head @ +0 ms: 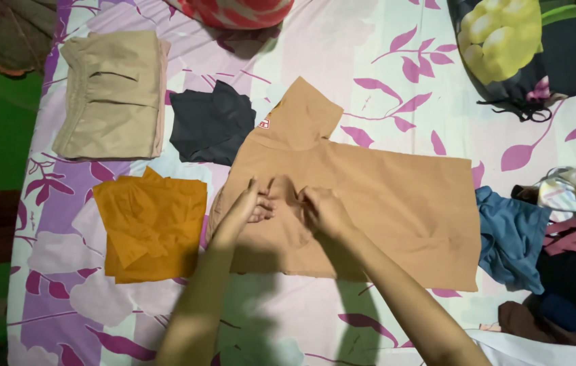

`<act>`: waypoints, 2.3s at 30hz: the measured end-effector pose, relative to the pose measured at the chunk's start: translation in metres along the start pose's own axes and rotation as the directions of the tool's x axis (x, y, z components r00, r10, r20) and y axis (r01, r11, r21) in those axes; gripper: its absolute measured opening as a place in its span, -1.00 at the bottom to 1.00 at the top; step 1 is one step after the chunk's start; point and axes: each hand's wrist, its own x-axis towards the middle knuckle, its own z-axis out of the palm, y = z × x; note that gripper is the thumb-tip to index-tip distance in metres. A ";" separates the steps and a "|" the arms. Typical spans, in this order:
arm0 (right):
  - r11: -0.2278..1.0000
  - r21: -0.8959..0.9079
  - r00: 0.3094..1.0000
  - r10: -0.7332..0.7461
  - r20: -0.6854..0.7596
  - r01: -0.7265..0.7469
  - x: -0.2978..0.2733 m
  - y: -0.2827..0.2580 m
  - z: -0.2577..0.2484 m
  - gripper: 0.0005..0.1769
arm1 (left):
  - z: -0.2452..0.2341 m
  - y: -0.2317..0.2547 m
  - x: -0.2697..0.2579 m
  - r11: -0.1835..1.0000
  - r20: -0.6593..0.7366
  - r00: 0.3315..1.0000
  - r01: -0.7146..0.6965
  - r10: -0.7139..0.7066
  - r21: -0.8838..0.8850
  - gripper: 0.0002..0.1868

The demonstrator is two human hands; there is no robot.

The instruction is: The person folds several garments on a bed, including a blue shirt, a beige short, a beige button-up shirt, and a black t-shirt. Each item is unfolded, smoothed, folded into a compact rectangle, and placed in a neat stack on the bed.

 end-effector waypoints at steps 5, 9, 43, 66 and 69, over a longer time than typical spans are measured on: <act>0.979 -0.115 0.986 -0.168 -0.014 0.166 -0.042 -0.025 -0.010 -0.40 | -0.008 -0.043 -0.016 0.991 0.005 0.991 -0.130 0.130 -0.013 -0.38; 0.955 -0.207 0.965 -0.238 -0.109 0.212 -0.075 -0.011 -0.001 -0.60 | 0.002 -0.089 -0.039 0.921 -0.004 0.934 -0.350 0.356 0.172 -0.56; 0.669 -0.629 0.888 0.454 -0.077 -0.396 -0.033 0.263 -0.174 -0.35 | 0.019 0.126 0.106 0.349 -0.280 0.753 0.071 0.596 0.934 -0.17; 0.810 -0.402 0.797 0.128 -0.590 -0.427 -0.195 0.164 -0.202 -0.83 | -0.032 0.053 -0.075 0.439 0.153 0.790 -0.478 0.594 0.761 -0.71; 0.816 -0.330 0.771 0.206 -0.602 -0.475 -0.229 0.161 -0.173 -0.79 | -0.041 0.009 -0.083 0.276 0.197 0.674 -0.527 0.712 0.804 -0.62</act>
